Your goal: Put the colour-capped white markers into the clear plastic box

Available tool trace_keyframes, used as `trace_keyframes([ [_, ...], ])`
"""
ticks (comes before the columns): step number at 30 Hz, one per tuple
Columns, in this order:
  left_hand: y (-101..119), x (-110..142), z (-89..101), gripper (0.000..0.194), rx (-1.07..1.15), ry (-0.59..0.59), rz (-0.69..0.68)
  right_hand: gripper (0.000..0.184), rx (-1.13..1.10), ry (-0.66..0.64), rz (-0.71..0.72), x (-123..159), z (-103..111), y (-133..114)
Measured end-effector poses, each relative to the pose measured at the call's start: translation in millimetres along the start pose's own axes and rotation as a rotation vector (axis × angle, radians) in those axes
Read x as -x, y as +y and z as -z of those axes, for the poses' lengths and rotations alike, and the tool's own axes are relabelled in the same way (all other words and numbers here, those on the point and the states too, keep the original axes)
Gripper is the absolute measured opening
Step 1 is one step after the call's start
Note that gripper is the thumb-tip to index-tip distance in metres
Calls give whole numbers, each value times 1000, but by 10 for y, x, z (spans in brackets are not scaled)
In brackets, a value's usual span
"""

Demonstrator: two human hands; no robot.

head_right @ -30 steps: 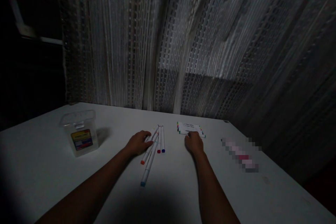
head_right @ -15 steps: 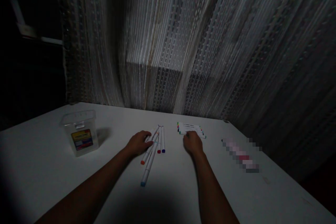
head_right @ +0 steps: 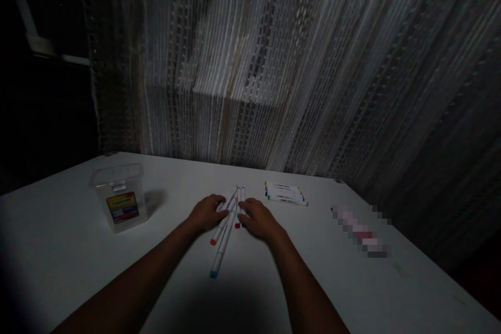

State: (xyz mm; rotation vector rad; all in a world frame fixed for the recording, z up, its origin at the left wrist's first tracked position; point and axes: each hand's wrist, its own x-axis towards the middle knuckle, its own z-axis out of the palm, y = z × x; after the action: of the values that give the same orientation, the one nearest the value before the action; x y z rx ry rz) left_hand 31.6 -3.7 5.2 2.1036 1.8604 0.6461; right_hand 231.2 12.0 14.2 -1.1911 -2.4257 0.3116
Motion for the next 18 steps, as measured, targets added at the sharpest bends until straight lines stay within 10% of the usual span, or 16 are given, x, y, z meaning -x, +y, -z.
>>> trace_keyframes([
  [18, 12, 15, 52, 42, -2, -20, 13, 26, 433, 108, -793, 144, 461, 413],
])
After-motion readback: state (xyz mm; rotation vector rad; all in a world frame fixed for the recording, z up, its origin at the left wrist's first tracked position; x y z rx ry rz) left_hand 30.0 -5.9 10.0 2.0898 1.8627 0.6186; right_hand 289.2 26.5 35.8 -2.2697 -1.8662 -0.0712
